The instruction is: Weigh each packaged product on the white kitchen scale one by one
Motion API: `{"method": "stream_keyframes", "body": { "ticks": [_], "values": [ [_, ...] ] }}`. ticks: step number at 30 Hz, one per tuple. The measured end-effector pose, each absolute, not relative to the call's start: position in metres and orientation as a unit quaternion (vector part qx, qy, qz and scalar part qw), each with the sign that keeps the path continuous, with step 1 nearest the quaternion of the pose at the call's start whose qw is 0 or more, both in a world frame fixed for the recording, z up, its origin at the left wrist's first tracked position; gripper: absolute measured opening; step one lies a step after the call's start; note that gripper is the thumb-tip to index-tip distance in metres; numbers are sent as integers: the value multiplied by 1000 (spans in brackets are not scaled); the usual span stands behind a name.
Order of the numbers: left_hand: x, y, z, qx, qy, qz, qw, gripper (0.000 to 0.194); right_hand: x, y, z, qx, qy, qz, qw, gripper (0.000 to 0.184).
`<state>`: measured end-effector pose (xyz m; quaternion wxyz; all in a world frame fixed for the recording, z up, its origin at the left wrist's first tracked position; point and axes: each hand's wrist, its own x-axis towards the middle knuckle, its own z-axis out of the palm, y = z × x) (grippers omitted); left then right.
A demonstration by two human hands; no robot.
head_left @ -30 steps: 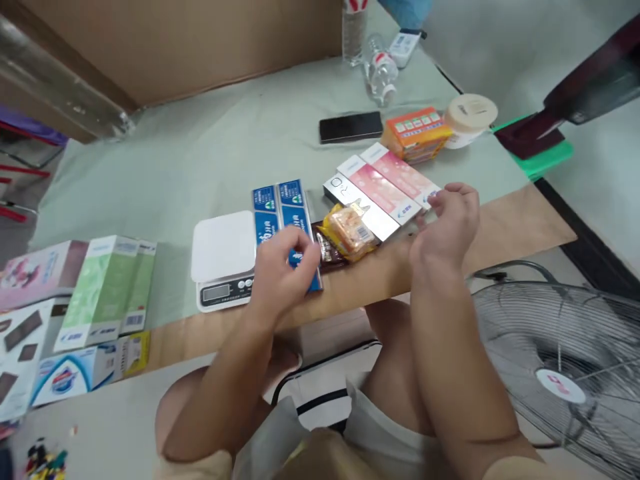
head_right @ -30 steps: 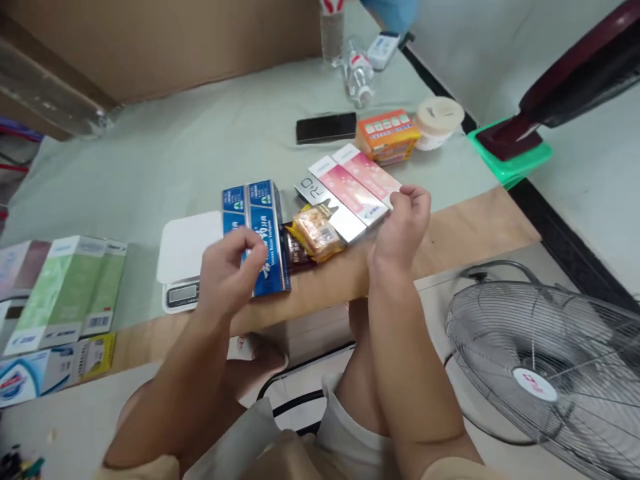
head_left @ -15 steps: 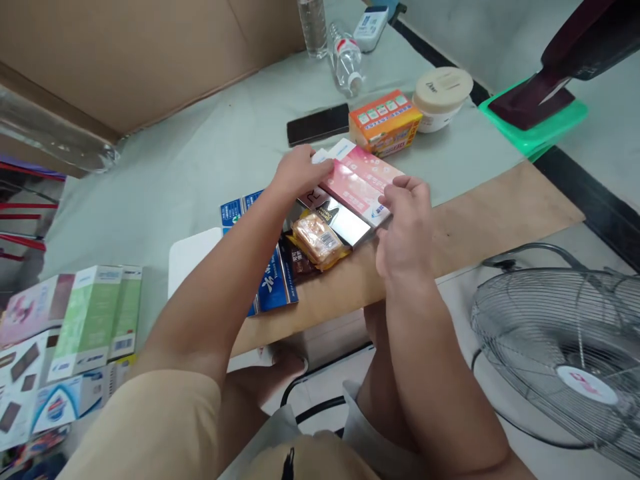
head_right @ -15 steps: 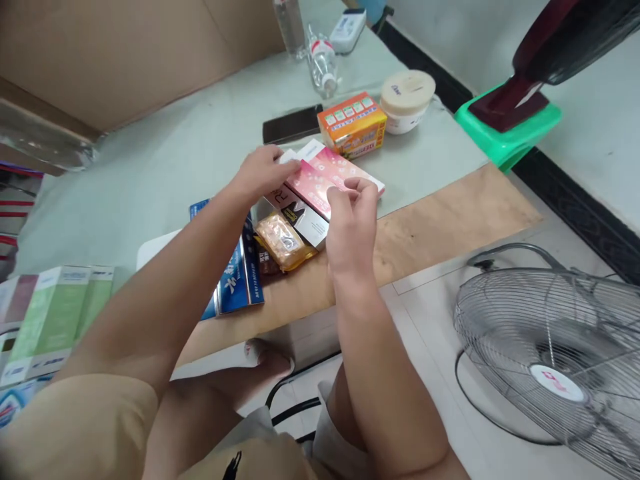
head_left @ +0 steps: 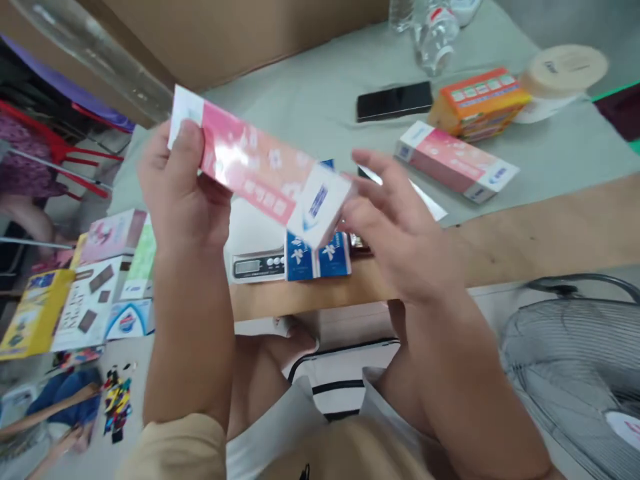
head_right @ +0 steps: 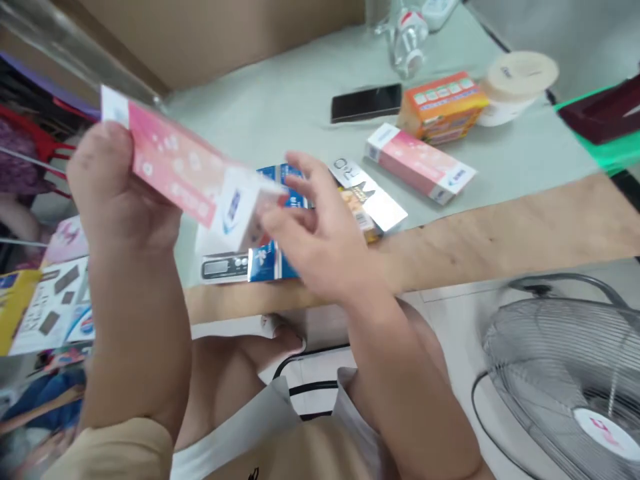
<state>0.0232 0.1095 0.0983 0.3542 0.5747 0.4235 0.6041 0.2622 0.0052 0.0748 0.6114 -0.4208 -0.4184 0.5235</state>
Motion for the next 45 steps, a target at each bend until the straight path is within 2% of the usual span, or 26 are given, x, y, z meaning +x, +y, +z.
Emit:
{"method": "stream_keyframes", "body": {
  "ticks": [3,6,9,11,13,15,20,26,33,37,45],
  "values": [
    [-17,70,66,518,491,635,295,43,219,-7,72,-375,-480,612,505,54],
    [-38,45,25,458,543,651,267,43,181,-12,57,-420,-517,597,446,50],
    [-42,21,-5,455,580,593,323,58,155,-10,40,-481,-525,561,421,47],
    [-40,5,-13,468,629,543,301,75,145,-7,32,-509,-541,518,424,46],
    [-36,-7,-12,496,659,502,261,87,138,-5,28,-531,-565,462,430,47],
    [-34,-14,-6,541,648,472,254,90,133,-4,28,-550,-595,413,416,48],
    [-40,-19,2,616,588,435,291,77,123,-5,38,-570,-684,305,337,45],
    [-55,-32,-2,614,593,430,295,68,124,-1,50,-606,-751,185,185,50],
    [-58,-40,7,597,600,432,312,64,115,2,49,-583,-786,124,164,57],
    [-59,-41,12,595,595,421,338,61,109,-2,42,-554,-811,139,128,65],
    [-62,-43,17,577,544,505,340,58,111,-7,33,-545,-824,121,98,54]
  ]
}}
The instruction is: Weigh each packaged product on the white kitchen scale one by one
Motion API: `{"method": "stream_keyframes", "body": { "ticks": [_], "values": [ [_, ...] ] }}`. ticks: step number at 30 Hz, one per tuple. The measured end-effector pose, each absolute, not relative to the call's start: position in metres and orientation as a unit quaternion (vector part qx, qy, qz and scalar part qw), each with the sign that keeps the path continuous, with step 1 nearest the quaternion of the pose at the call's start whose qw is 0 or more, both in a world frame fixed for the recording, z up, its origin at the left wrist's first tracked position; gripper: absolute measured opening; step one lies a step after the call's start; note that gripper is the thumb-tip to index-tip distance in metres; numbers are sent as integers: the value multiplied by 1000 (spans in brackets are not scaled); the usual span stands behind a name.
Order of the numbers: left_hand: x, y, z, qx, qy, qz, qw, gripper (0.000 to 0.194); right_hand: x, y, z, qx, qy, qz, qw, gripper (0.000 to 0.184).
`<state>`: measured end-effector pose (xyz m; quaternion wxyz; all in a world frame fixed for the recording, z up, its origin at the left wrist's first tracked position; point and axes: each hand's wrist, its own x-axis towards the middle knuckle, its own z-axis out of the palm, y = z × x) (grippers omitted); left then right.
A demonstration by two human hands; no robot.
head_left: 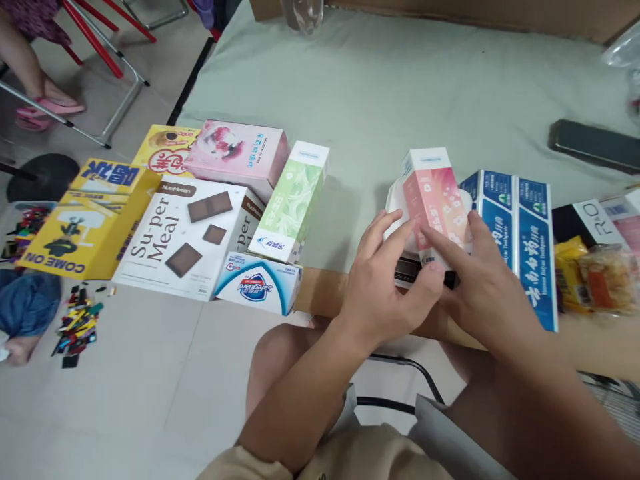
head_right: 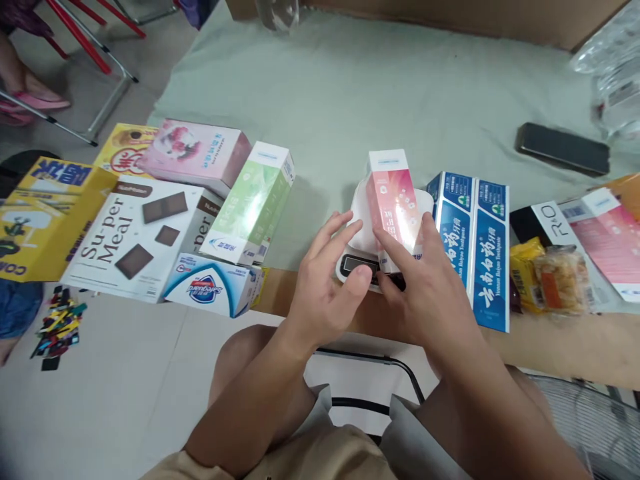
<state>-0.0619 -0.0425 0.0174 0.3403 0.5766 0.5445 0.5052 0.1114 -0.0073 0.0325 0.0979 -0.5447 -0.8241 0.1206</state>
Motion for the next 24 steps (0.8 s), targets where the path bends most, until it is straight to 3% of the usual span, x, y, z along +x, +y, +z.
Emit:
{"method": "stream_keyframes", "body": {
  "ticks": [5,12,19,24],
  "values": [
    [-79,-56,24,570,518,546,330,50,95,-15,40,-553,-818,106,116,37],
    [-123,-82,57,555,431,657,272,23,30,-41,46,-541,-817,103,168,31],
    [-155,-92,70,487,448,712,236,22,-23,-46,35,-570,-807,124,87,36],
    [-163,-97,72,511,510,655,225,29,-30,-43,26,-562,-815,139,31,50]
  ]
}}
